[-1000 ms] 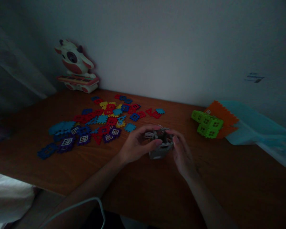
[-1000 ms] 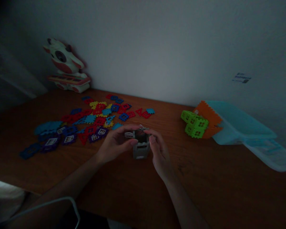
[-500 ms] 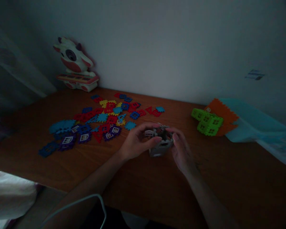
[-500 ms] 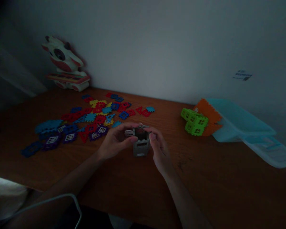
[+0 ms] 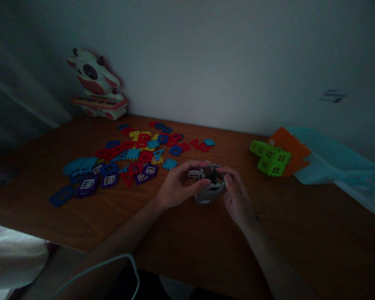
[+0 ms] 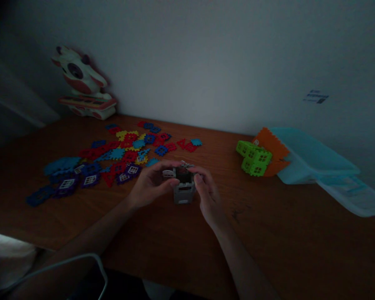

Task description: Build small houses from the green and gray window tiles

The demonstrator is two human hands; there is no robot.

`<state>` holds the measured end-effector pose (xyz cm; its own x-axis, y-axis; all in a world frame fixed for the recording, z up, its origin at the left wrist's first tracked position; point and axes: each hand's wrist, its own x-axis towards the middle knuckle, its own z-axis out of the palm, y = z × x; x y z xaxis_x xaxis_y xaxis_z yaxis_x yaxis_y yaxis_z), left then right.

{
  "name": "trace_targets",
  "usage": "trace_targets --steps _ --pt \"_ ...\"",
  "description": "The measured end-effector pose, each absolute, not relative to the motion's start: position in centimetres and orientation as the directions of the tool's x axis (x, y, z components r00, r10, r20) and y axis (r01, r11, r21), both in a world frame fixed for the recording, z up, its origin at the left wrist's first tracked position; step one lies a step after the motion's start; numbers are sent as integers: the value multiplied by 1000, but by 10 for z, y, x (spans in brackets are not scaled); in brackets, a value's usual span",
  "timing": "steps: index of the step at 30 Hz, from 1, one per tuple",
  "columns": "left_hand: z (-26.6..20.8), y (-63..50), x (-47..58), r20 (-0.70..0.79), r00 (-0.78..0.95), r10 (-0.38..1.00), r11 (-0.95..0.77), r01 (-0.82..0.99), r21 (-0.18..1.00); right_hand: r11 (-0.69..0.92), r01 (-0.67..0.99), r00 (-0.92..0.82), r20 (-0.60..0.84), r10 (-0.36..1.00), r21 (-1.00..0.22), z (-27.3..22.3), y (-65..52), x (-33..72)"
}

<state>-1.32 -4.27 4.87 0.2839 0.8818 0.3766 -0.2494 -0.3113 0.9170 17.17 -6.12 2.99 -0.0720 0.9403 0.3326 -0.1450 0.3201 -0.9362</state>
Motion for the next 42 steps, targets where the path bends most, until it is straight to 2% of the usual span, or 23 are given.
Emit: trace_targets --steps 19,27,33,38,42 --pt "47 -44 -13 435 290 852 -370 -254 894 354 -77 -31 357 934 -932 28 -62 170" --pt "41 -48 -8 425 313 849 -322 -331 887 329 -77 81 323 943 -941 25 -58 170" --pt "39 -51 -6 436 314 844 -348 -298 889 309 -32 116 304 946 -951 25 -58 172" --pt "36 -44 -12 471 366 803 -410 -236 881 316 -58 138 306 942 -947 24 -56 173" --pt "31 -36 -18 390 416 821 -361 -149 920 322 -27 141 315 938 -946 23 -54 174"
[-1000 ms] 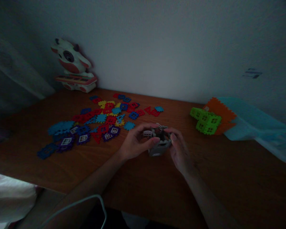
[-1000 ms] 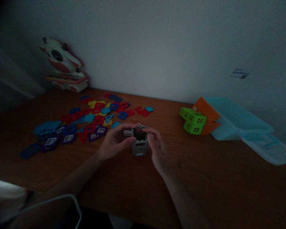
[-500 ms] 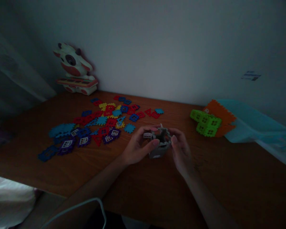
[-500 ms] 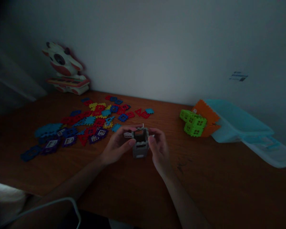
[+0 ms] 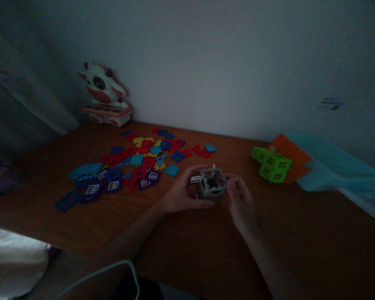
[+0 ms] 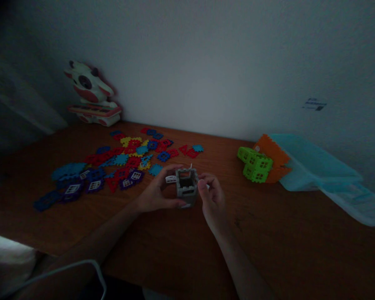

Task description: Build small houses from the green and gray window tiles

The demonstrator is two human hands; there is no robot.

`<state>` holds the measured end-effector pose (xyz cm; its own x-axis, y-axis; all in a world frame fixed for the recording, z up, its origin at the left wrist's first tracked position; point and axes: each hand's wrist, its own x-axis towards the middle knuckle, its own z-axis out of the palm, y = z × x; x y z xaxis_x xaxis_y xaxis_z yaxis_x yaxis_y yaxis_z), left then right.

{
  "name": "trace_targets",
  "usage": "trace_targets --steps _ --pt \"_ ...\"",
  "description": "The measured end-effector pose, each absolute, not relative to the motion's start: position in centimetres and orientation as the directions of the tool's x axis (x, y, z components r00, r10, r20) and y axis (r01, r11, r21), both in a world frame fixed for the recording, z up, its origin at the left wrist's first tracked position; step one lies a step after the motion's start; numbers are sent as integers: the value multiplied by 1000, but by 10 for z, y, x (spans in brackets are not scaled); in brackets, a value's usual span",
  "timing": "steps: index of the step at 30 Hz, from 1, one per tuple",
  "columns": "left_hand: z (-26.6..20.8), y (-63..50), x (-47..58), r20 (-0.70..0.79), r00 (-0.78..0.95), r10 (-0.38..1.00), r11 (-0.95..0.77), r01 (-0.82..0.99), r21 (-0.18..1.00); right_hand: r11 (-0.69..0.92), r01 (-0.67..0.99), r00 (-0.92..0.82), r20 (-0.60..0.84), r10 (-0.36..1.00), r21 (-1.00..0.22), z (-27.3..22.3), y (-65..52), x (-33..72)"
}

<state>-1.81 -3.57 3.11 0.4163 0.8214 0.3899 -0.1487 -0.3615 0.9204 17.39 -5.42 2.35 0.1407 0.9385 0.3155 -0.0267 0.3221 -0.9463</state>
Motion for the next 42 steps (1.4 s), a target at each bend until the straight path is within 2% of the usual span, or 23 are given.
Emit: trace_targets --steps 3,7,10,13,17,21,24,26,29,33,38,42 --pt "30 -32 -21 303 464 833 -305 -74 950 358 -12 158 351 923 -934 25 -55 173" --pt "31 -29 -22 281 490 825 -317 -10 949 417 0 163 411 897 -909 26 -55 173" --pt "29 -27 -23 275 490 827 -328 23 944 416 7 148 412 899 -909 23 -53 175" --pt "24 -25 -24 205 485 850 -267 62 962 395 14 154 393 907 -918 18 -50 176" --pt "20 -20 -24 118 427 896 -142 24 990 367 14 124 366 922 -930 11 -46 177" --pt "20 -15 -20 77 280 957 -56 -82 995 294 90 107 303 947 -952 0 -45 175" --pt "18 -16 -15 112 176 978 -90 -132 987 236 198 58 252 966 -951 -6 -47 172" --pt "15 -19 -12 153 163 975 -129 -147 981 270 278 31 289 957 -922 -8 -49 170" --pt "8 -25 -6 197 192 961 -184 -86 979 318 369 -23 333 943 -873 -9 -51 170" --pt "-3 -25 -4 222 288 932 -217 -47 975 274 480 0 312 950 -833 -12 -49 171" --pt "-11 -18 -6 251 319 914 -314 164 935 285 492 50 353 934 -823 -12 -46 172" --pt "-12 -19 -6 252 329 910 -328 201 923 309 492 42 377 925 -814 -10 -44 174"
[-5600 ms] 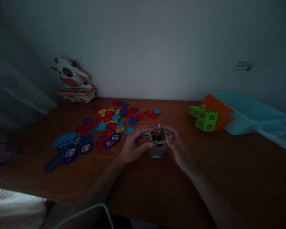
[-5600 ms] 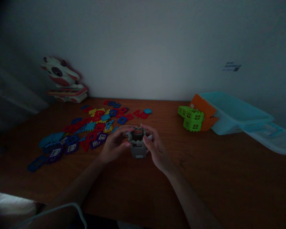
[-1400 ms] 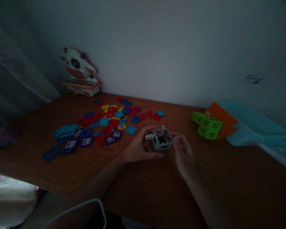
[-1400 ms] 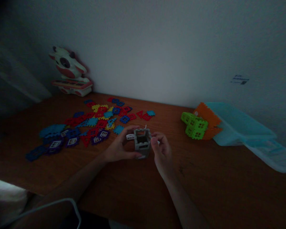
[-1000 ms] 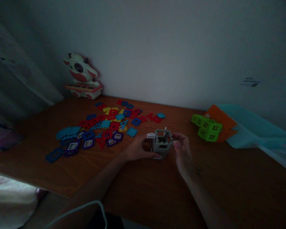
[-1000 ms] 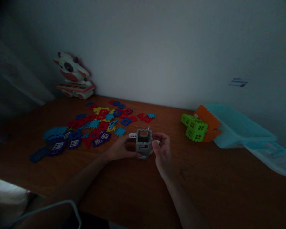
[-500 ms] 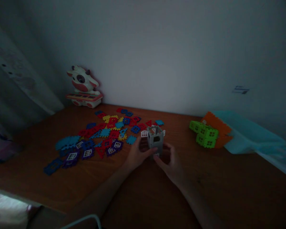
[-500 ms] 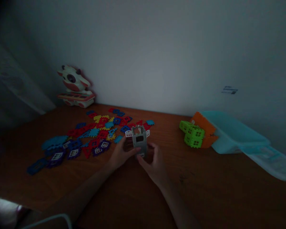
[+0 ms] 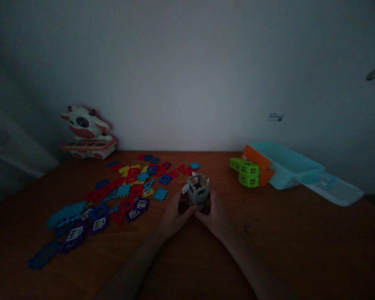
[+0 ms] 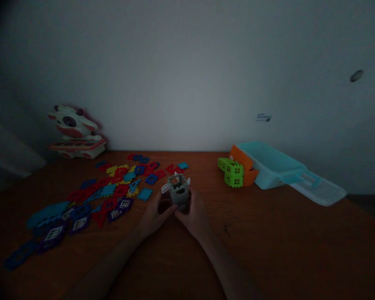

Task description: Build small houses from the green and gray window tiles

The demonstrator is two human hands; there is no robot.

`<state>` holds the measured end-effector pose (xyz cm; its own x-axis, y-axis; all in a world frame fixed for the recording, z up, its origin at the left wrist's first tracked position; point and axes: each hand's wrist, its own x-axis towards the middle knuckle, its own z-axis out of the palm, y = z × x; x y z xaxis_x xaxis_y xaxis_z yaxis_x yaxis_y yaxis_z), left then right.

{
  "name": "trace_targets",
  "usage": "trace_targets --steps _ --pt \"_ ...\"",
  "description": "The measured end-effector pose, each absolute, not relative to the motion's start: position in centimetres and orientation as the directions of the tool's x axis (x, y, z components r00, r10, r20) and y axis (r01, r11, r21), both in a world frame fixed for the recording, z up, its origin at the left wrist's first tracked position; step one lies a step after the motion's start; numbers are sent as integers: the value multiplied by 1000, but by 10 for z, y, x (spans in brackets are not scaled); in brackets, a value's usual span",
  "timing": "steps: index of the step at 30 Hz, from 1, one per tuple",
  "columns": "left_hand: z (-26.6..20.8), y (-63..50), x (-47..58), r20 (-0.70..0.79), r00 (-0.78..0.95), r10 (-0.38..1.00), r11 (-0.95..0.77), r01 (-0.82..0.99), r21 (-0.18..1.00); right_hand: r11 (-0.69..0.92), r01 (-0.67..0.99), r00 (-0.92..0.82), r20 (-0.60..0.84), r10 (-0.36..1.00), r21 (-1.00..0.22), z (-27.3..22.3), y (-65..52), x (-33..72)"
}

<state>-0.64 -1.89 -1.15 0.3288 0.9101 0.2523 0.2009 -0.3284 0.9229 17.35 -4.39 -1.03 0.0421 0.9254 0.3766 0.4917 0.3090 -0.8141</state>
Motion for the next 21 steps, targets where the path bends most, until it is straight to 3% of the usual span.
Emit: trace_targets --steps 10,16,21 --pt "-22 -17 -5 298 364 882 -409 281 868 240 587 147 393 908 -773 -18 -35 181" --pt "-20 -22 -7 294 372 881 -450 461 765 153 545 311 368 877 -824 -27 -11 201" --pt "-13 -27 -8 294 414 861 -487 509 710 62 594 444 391 806 -802 -24 21 232"
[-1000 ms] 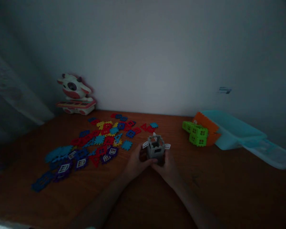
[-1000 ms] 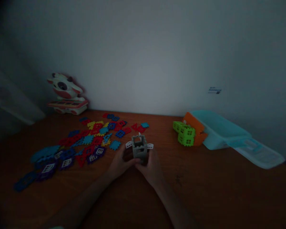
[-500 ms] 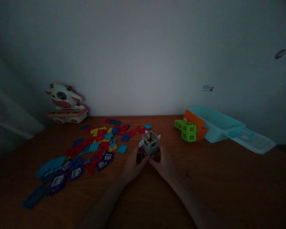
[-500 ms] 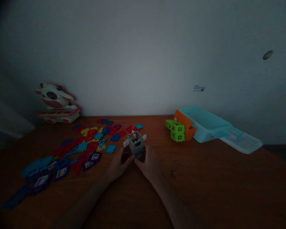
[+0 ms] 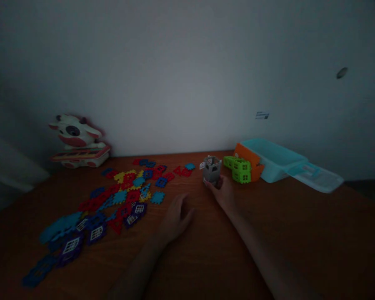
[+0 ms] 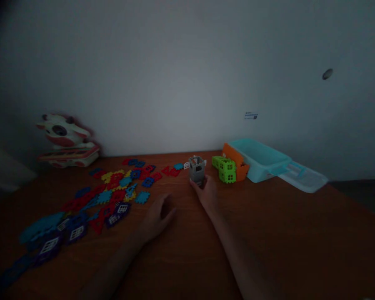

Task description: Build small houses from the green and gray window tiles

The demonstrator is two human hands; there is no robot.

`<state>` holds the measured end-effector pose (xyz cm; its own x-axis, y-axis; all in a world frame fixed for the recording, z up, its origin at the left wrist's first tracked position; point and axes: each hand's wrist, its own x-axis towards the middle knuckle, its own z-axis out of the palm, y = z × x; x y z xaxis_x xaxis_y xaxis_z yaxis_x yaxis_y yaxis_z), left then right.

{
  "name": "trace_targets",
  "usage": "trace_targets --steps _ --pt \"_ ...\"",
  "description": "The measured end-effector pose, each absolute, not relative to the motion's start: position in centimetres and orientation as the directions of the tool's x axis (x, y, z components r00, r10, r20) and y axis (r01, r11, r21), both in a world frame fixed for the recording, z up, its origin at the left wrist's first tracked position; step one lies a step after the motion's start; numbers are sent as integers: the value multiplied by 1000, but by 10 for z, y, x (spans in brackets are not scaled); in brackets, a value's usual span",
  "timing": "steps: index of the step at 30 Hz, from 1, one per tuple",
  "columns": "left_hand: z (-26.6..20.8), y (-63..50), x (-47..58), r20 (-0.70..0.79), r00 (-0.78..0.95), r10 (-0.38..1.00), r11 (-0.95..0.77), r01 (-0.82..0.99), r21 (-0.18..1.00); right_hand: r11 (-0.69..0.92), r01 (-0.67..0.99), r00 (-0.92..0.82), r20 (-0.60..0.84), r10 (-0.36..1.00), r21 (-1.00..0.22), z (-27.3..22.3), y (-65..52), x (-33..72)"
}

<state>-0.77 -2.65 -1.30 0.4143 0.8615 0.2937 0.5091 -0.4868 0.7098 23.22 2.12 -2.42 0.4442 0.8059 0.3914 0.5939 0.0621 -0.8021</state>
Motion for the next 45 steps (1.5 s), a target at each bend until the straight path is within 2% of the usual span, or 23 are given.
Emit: trace_targets --steps 10,15,18,22,27,30,32,38,45 --pt "-12 -29 -7 311 483 818 -559 545 624 -59 626 584 417 696 -778 -24 59 255" --pt "-13 -30 -7 337 521 784 -609 543 578 -49 664 586 479 654 -746 -28 48 251" --pt "-14 -30 -8 337 541 771 -625 538 566 14 703 485 493 723 -711 -29 30 248" --pt "-14 -32 -8 347 560 752 -650 544 531 162 740 201 445 873 -652 -28 7 240" --pt "-12 -33 -9 330 557 762 -645 605 466 350 767 -96 443 891 -538 -20 5 228" --pt "-10 -33 -12 321 571 755 -652 607 453 367 831 -189 407 893 -419 -18 18 224" --pt "-10 -33 -13 330 575 749 -660 601 450 283 872 -133 364 922 -399 -19 30 223" --pt "-14 -32 -13 330 578 747 -662 599 450 114 888 55 348 936 -446 -30 63 223" --pt "-14 -31 -15 334 584 740 -669 589 453 60 879 141 378 915 -473 -33 72 233"
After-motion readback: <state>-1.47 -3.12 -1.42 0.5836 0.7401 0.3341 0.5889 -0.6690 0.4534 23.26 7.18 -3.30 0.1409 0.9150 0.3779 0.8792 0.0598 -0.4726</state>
